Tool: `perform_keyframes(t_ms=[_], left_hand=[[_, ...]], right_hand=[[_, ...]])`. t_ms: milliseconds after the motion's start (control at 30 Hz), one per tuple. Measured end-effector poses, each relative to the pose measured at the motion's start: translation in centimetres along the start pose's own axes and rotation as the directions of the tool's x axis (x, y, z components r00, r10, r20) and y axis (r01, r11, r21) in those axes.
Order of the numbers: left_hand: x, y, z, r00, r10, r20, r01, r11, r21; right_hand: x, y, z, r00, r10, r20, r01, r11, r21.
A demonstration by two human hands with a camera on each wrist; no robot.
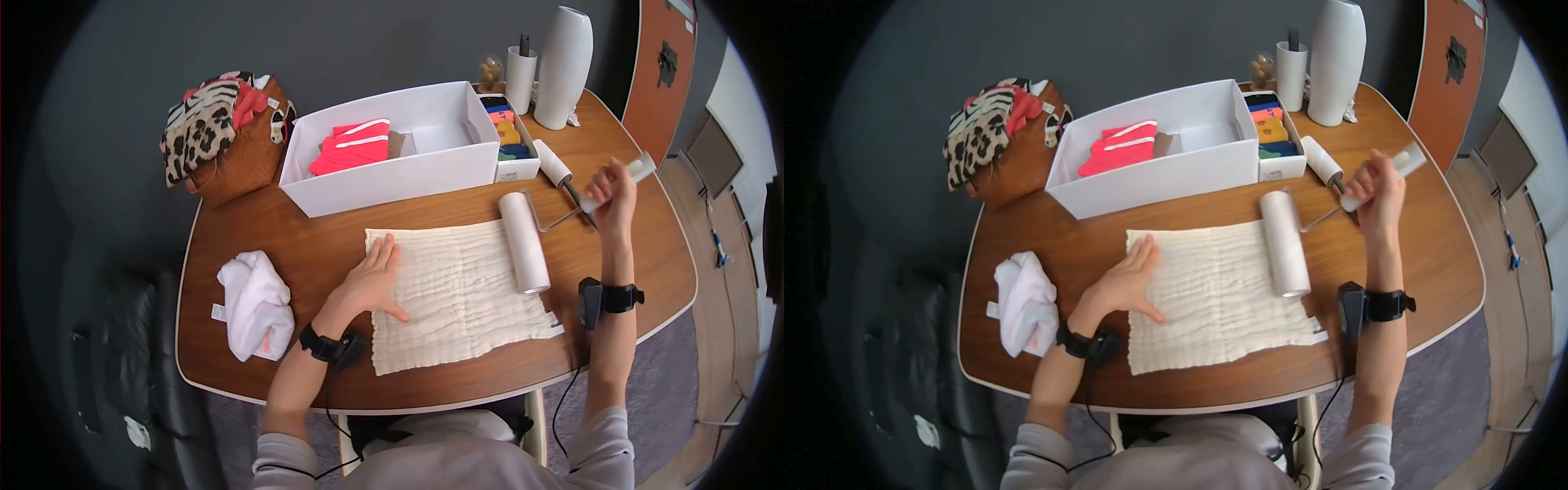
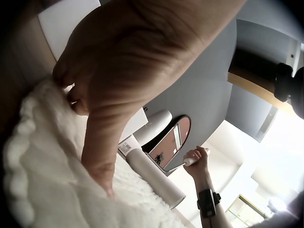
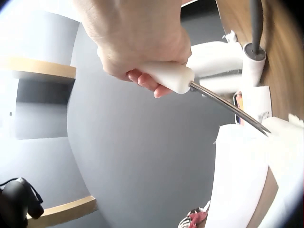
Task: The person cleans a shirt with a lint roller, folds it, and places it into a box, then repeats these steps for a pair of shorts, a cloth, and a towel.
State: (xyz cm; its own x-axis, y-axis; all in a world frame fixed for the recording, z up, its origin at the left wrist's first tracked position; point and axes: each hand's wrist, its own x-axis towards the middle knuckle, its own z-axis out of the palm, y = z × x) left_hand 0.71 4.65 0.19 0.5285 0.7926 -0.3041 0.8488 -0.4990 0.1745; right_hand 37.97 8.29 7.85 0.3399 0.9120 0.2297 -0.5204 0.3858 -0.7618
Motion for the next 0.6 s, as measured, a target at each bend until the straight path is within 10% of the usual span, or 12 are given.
perform_keyframes(t_ms=[333, 600], left_hand=[[0.1, 0.7, -0.3, 0.999, -0.054, -0.007, 0.054, 0.998, 0.013], [0.4, 2.1, -1.2, 0.988, -0.143, 0.053, 0.139, 0.987, 0.081]], right_hand=[[-1.2, -5.0, 0.5, 0.975, -0.199, 0.098, 0.208, 0.974, -0.088], [-10.5, 2.4, 8.4, 0.974, 0.078, 0.211, -0.088, 0.995, 0.040]])
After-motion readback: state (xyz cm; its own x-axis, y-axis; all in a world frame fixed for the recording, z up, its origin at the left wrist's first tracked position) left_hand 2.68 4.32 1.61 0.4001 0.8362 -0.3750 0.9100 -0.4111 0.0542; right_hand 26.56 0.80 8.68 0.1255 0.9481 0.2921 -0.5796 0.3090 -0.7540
